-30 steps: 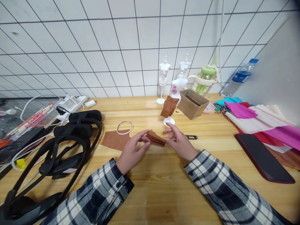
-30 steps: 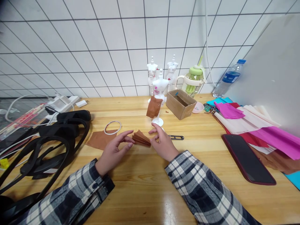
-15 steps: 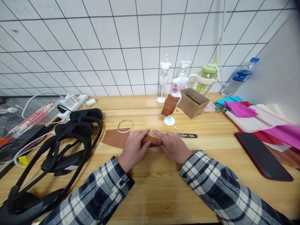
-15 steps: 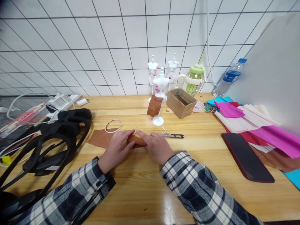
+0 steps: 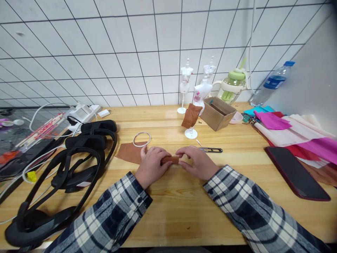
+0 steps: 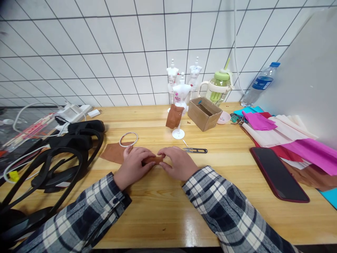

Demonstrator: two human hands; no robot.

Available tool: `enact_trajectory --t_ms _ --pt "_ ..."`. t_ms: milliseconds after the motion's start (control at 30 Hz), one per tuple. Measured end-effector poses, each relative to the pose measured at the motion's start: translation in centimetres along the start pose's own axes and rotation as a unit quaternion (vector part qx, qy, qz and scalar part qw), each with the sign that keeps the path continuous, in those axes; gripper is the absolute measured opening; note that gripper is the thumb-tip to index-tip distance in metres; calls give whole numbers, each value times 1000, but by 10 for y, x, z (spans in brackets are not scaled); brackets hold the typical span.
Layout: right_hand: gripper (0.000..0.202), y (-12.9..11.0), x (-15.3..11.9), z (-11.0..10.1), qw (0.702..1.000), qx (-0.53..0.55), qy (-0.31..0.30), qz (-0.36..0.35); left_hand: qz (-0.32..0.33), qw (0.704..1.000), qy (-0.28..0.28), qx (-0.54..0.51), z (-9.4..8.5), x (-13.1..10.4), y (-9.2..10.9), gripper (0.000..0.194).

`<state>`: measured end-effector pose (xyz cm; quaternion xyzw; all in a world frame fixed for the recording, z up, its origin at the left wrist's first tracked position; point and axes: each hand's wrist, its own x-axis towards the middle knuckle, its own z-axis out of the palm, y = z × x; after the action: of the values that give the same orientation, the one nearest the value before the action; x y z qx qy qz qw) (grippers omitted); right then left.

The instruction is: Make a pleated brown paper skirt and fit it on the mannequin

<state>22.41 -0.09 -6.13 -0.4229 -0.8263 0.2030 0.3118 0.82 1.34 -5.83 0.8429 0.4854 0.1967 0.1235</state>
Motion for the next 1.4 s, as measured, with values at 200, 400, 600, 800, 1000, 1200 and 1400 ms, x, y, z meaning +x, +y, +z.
enact_trajectory --t_ms 200,400,600,800,1000,1200,1400 --pt "10 13 1 -3 998 -38 -21 -37 5 999 -2 32 -1 -1 2 20" --pt "17 13 0 2 996 -73 -41 -35 10 999 -19 39 1 -1 0 23" --pt "24 9 1 2 999 -48 -10 1 11 999 -24 20 0 0 2 20" --pt "30 10 2 3 999 -30 -22 30 30 999 -26 28 -4 1 6 13" --pt "21 10 -1 1 999 -38 -6 -20 30 999 -19 25 0 0 1 39" --pt "25 10 -2 2 987 -144 -63 -31 24 999 -30 11 5 0 -3 38" --pt "27 7 0 2 971 -212 -105 -24 18 999 -40 5 4 1 -2 30"
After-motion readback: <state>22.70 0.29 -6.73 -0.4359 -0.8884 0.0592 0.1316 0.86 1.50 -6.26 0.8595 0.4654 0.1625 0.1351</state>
